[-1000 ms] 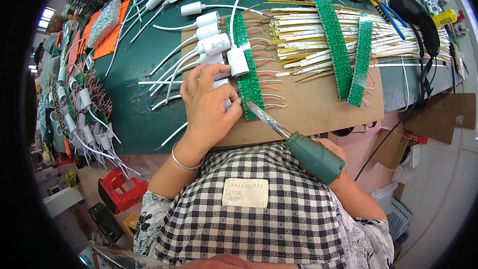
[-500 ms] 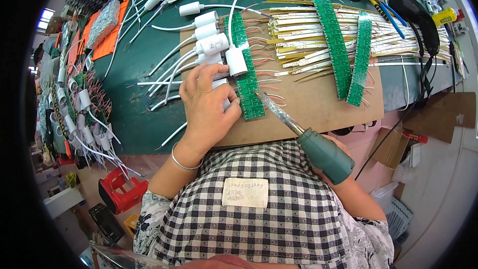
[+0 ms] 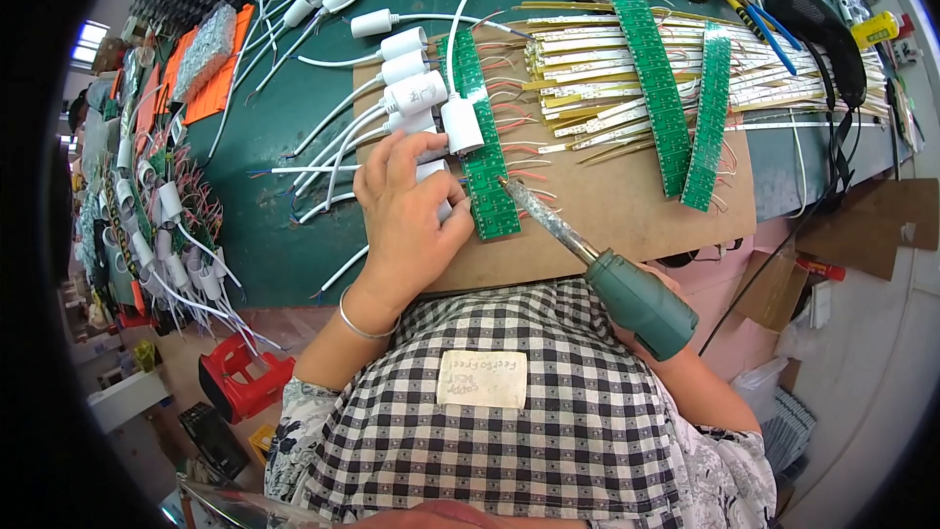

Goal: The person solders wiring and bulb housings onto green circuit boards with a soldering iron and solder wire.

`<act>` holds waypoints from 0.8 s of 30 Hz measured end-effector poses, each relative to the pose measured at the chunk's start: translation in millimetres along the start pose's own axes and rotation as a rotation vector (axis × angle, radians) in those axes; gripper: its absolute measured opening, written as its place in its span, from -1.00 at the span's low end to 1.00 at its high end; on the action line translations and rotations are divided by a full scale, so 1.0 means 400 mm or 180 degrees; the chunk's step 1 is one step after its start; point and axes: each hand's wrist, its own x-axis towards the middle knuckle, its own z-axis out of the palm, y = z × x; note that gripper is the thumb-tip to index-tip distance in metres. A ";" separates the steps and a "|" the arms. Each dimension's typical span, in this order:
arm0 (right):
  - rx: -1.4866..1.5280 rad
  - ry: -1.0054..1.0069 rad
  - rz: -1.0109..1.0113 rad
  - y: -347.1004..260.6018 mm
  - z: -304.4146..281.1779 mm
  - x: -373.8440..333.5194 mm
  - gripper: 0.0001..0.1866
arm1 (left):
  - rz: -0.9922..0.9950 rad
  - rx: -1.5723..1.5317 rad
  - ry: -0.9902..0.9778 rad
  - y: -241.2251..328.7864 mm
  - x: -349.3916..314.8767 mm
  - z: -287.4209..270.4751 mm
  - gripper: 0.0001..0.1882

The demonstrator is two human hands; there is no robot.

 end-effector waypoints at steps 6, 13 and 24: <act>-0.0061 -0.0029 -0.0281 -0.020 -0.006 0.020 -0.74 | 0.0044 0.0012 0.0100 -0.003 0.002 -0.004 -0.90; 0.0205 0.0088 0.0182 -0.037 -0.002 0.028 -0.84 | 0.0109 0.0062 0.0215 0.004 -0.012 -0.001 -0.90; 0.1029 0.0301 -0.0165 -0.022 0.003 0.020 -0.80 | 0.0140 0.0972 0.0719 -0.233 0.287 -0.117 -0.46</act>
